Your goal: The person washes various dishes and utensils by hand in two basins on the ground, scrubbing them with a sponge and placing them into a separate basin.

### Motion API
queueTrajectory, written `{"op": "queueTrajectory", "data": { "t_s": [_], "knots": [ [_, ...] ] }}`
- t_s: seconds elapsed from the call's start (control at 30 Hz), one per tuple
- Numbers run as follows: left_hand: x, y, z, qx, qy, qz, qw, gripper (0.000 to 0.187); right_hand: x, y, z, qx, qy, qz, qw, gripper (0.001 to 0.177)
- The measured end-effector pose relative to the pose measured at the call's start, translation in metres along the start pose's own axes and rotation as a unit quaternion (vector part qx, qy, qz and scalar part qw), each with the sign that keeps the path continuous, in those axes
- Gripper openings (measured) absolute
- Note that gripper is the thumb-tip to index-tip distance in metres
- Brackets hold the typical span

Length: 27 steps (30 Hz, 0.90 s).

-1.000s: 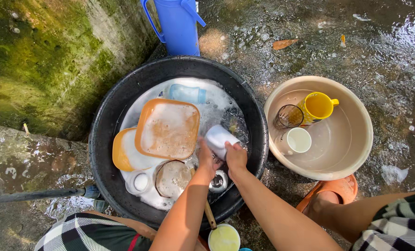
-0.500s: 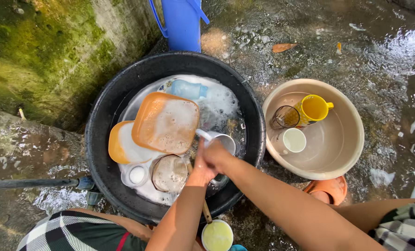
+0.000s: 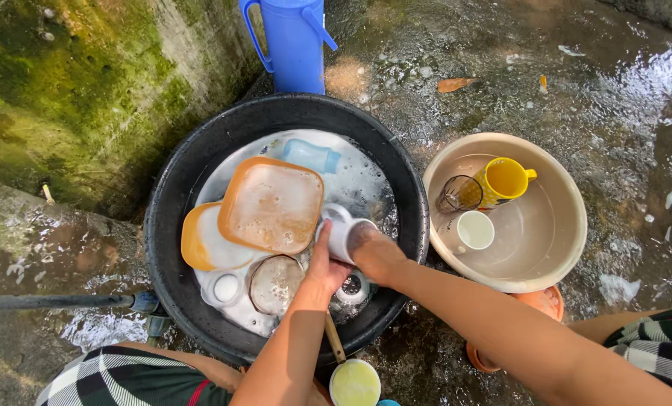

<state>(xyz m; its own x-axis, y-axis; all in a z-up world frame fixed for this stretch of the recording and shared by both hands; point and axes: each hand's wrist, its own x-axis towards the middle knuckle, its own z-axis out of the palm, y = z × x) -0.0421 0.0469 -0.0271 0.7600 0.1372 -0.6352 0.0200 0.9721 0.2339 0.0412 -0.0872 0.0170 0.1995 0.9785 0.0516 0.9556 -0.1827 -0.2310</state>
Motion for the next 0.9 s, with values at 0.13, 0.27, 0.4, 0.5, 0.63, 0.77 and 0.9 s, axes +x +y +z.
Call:
{"op": "queueTrajectory", "data": {
  "t_s": [0.13, 0.27, 0.4, 0.5, 0.63, 0.77, 0.9],
  "knots": [
    [0.003, -0.004, -0.006, 0.078, -0.009, -0.002, 0.997, 0.062, 0.022, -0.002, 0.027, 0.373, -0.036, 0.386, 0.843, 0.040],
    [0.001, 0.007, -0.013, 0.032, -0.003, 0.006, 0.999, 0.054, 0.026, -0.004, 0.042, 0.402, -0.106, 0.346, 0.841, 0.032],
    [-0.001, 0.011, -0.002, 0.073, 0.066, -0.023, 0.995, 0.049, 0.001, 0.005, 0.020, 0.042, 0.101, -0.096, 0.989, 0.040],
    [-0.005, 0.001, -0.007, 0.077, 0.015, -0.043, 0.996, 0.055, 0.041, -0.022, 0.031, 0.449, -0.017, 0.459, 0.766, 0.036],
    [-0.006, 0.007, -0.011, 0.065, 0.062, -0.035, 0.995, 0.060, 0.029, -0.008, -0.007, 0.140, -0.236, 0.151, 0.950, 0.035],
    [-0.003, 0.010, -0.018, 0.118, 0.089, -0.075, 0.986, 0.063, 0.043, 0.016, -0.045, 0.191, -0.304, 0.213, 0.909, 0.035],
    [0.002, 0.014, -0.042, -0.081, 0.009, -0.113, 0.990, 0.062, 0.047, 0.029, -0.075, 0.608, -0.196, 0.359, 0.681, 0.051]
  ]
}}
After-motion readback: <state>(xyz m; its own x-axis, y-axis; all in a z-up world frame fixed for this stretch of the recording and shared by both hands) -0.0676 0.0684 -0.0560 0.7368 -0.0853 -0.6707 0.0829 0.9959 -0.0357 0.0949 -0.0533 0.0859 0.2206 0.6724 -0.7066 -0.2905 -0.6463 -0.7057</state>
